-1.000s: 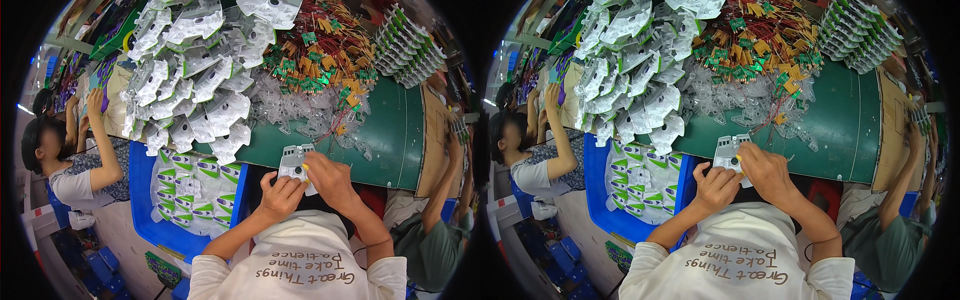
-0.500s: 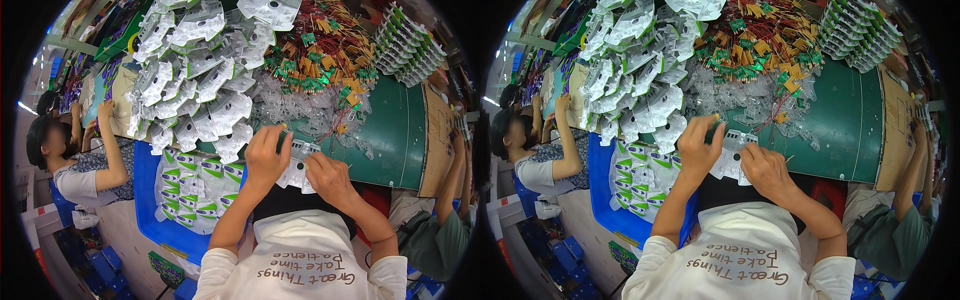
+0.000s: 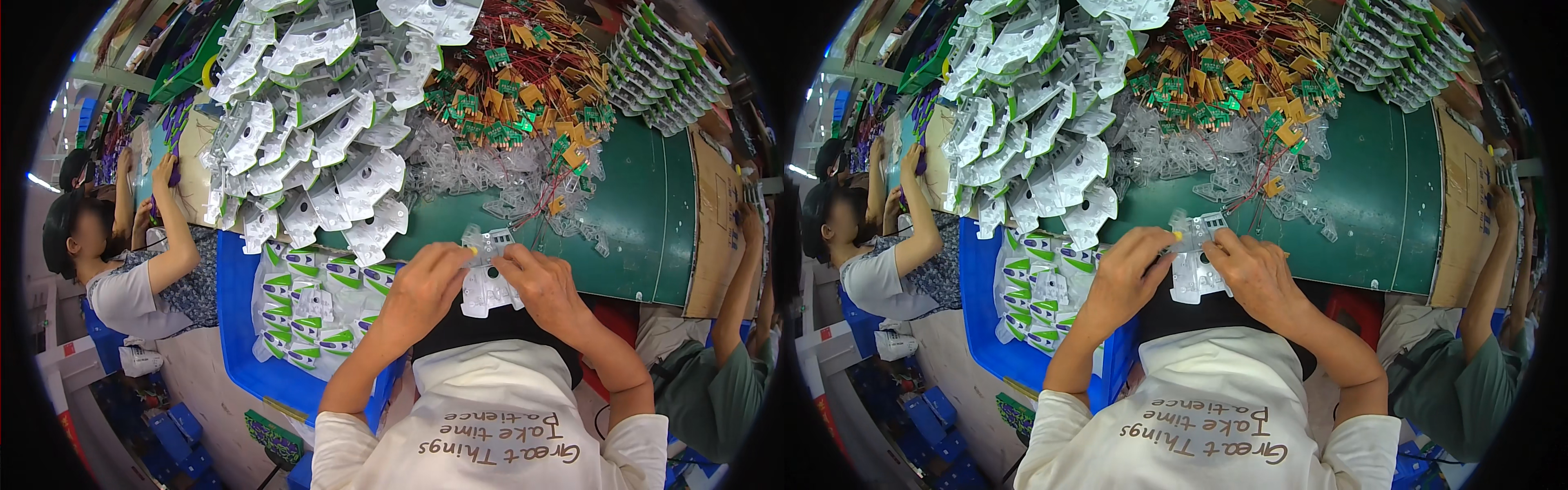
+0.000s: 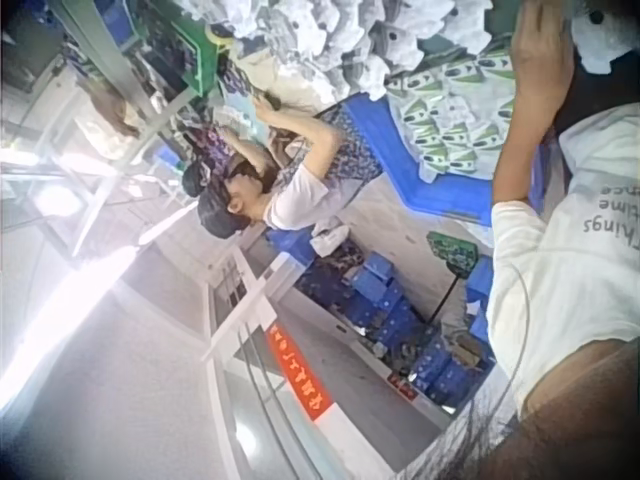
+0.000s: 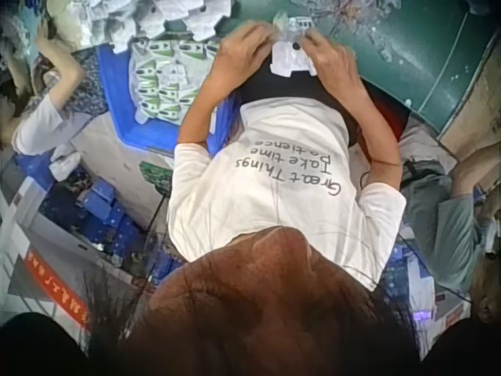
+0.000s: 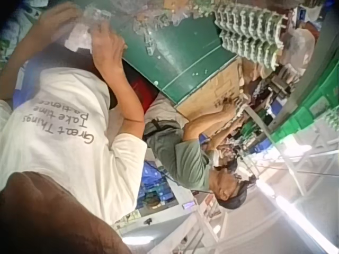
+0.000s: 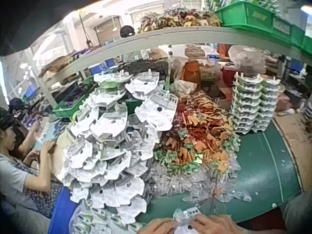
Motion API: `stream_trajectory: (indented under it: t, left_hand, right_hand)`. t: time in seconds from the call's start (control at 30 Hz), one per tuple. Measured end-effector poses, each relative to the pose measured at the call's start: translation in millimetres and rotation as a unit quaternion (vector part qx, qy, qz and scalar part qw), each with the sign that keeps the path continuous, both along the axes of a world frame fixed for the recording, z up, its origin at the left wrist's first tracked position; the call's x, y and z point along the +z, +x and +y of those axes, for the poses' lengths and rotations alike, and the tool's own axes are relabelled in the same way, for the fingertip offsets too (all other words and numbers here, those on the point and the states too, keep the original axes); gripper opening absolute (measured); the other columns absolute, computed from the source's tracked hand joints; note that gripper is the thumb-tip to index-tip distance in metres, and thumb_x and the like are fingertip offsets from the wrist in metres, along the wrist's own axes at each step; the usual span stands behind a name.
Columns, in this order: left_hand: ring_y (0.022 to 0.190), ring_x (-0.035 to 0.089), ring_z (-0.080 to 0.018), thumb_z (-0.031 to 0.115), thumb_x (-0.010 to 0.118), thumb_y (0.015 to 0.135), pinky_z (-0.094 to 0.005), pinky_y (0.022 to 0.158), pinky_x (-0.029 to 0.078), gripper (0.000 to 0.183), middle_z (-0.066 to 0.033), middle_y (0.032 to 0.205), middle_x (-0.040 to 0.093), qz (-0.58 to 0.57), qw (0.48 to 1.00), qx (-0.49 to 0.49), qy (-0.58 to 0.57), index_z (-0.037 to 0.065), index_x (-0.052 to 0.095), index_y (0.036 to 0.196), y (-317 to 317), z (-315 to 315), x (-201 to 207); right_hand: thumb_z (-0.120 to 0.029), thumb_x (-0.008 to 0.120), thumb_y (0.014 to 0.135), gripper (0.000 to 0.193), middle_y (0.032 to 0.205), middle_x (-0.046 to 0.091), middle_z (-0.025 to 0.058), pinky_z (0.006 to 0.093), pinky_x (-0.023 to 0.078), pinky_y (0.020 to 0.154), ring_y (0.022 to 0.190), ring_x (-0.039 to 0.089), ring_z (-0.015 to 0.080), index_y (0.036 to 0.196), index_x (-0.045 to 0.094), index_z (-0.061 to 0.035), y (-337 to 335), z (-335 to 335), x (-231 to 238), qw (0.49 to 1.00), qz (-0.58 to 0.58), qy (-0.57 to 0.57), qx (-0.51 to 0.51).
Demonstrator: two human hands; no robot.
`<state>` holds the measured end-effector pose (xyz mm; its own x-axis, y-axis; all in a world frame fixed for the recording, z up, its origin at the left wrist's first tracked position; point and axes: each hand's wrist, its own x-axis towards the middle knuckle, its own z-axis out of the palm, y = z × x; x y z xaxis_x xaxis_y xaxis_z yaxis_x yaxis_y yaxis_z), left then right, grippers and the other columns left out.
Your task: The person assembles toy components by picking plastic housings, clear plastic inserts, and wired circuit parts from the table and fitting them together by hand.
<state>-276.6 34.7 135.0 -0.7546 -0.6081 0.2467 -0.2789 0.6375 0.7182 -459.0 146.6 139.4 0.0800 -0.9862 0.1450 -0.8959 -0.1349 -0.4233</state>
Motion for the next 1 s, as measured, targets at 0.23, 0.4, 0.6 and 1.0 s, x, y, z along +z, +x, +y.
stream_trajectory:
  t: [0.23, 0.4, 0.6, 1.0]
  left_hand:
    - [0.101, 0.061, -0.0293, 0.001, 0.064, 0.072, -0.0385, 0.087, 0.051, 0.035, -0.0125, 0.107, 0.06, -0.02, 0.976, -0.149, -0.155, -0.002, 0.065, 0.107, -3, -5, -9]
    - [0.107, 0.059, -0.0291, 0.003, 0.064, 0.071, -0.0394, 0.089, 0.05, 0.035, -0.0125, 0.11, 0.06, -0.05, 0.969, -0.168, -0.176, -0.005, 0.065, 0.105, -10, -3, -14]
    - [0.105, 0.061, -0.0294, 0.003, 0.068, 0.074, -0.0389, 0.084, 0.05, 0.03, -0.0121, 0.104, 0.064, -0.036, 0.974, -0.142, -0.175, -0.002, 0.067, 0.104, -9, 1, -29]
    - [0.092, 0.054, -0.0297, -0.006, 0.065, 0.078, -0.0391, 0.082, 0.039, 0.062, -0.0102, 0.105, 0.065, 0.1, 0.989, -0.101, 0.046, 0.004, 0.046, 0.136, -20, 2, -42]
  right_hand:
    - [-0.002, 0.064, 0.069, 0.028, 0.089, 0.058, 0.0075, 0.0346, 0.052, 0.055, 0.068, 0.063, 0.021, 0.098, 0.063, -0.0008, -8, -3, -8, 0.998, 0.019, -0.049, 0.022]
    - [-0.001, 0.064, 0.072, 0.017, 0.087, 0.059, 0.0089, 0.0348, 0.051, 0.053, 0.066, 0.063, 0.0222, 0.088, 0.06, -0.0015, -9, -4, -14, 0.997, -0.02, -0.079, 0.012]
    - [-0.002, 0.066, 0.076, 0.011, 0.087, 0.059, 0.0096, 0.0375, 0.05, 0.055, 0.066, 0.063, 0.0266, 0.085, 0.059, -0.004, -6, -7, -7, 0.986, -0.126, -0.025, -0.106]
    - [-0.017, 0.076, 0.071, 0.035, 0.097, 0.058, 0.0131, 0.0389, 0.053, 0.064, 0.078, 0.064, 0.0288, 0.099, 0.065, 0.0014, -13, 16, 5, 0.992, -0.11, 0.016, -0.064]
